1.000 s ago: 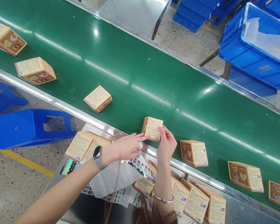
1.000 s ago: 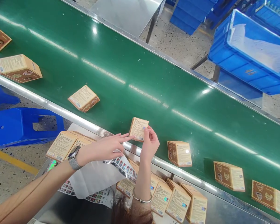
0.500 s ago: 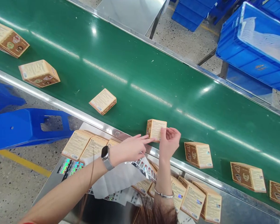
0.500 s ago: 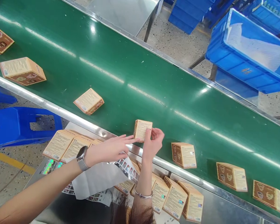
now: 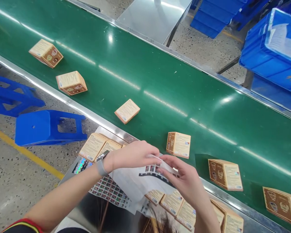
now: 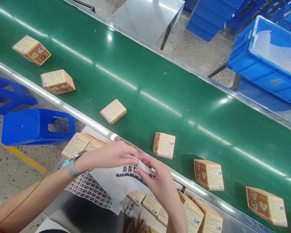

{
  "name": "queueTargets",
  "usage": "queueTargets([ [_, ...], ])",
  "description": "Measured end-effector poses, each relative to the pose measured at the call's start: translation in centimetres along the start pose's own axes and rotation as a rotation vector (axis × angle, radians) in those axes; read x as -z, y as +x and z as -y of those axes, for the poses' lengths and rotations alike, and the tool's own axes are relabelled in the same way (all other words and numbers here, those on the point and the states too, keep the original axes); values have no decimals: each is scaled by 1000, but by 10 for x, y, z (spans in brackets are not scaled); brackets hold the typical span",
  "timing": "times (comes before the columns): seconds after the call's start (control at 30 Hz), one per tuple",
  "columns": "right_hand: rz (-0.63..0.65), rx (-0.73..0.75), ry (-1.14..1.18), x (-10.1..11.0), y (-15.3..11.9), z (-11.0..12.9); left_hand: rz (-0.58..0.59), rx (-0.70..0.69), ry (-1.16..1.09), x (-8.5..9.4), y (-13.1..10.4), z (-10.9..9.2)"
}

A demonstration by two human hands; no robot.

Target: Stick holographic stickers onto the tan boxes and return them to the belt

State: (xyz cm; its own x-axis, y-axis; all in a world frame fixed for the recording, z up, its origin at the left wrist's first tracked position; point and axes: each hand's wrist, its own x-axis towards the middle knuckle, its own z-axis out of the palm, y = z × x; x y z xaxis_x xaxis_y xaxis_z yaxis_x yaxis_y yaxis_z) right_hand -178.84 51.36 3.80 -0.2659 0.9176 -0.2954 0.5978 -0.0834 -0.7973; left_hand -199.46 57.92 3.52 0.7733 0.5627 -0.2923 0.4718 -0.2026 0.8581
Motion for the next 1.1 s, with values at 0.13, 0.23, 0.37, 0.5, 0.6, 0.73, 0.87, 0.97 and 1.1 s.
queueTargets([
  [0.13, 26, -28, 8, -3, 2, 15, -43, 69, -242, 3, -16, 3],
  [0.23, 50, -22, 23, -4, 8, 19, -92, 120, -371, 1, -24, 5],
  [0.37, 121, 28, 1, -4, 11, 23, -68, 141, -450, 0, -29, 9],
  [0.5, 102, 82, -75, -4, 10, 25, -76, 148, -418, 2, -32, 10],
  [0.6, -25, 181, -166, -7, 10, 26, -95, 125, -378, 5, -34, 10],
  [0.73, -180, 483, -447, -15, 19, 29, -107, 115, -343, 5, -35, 12],
  [0.87, -232, 575, -571, -23, 24, 34, -129, 131, -365, 2, -36, 17],
  [0.97, -115, 519, -432, -20, 23, 35, -142, 160, -376, 4, -39, 24],
  [1.1, -107, 226, -41, -13, 43, 17, -39, 110, -375, 9, -46, 33],
])
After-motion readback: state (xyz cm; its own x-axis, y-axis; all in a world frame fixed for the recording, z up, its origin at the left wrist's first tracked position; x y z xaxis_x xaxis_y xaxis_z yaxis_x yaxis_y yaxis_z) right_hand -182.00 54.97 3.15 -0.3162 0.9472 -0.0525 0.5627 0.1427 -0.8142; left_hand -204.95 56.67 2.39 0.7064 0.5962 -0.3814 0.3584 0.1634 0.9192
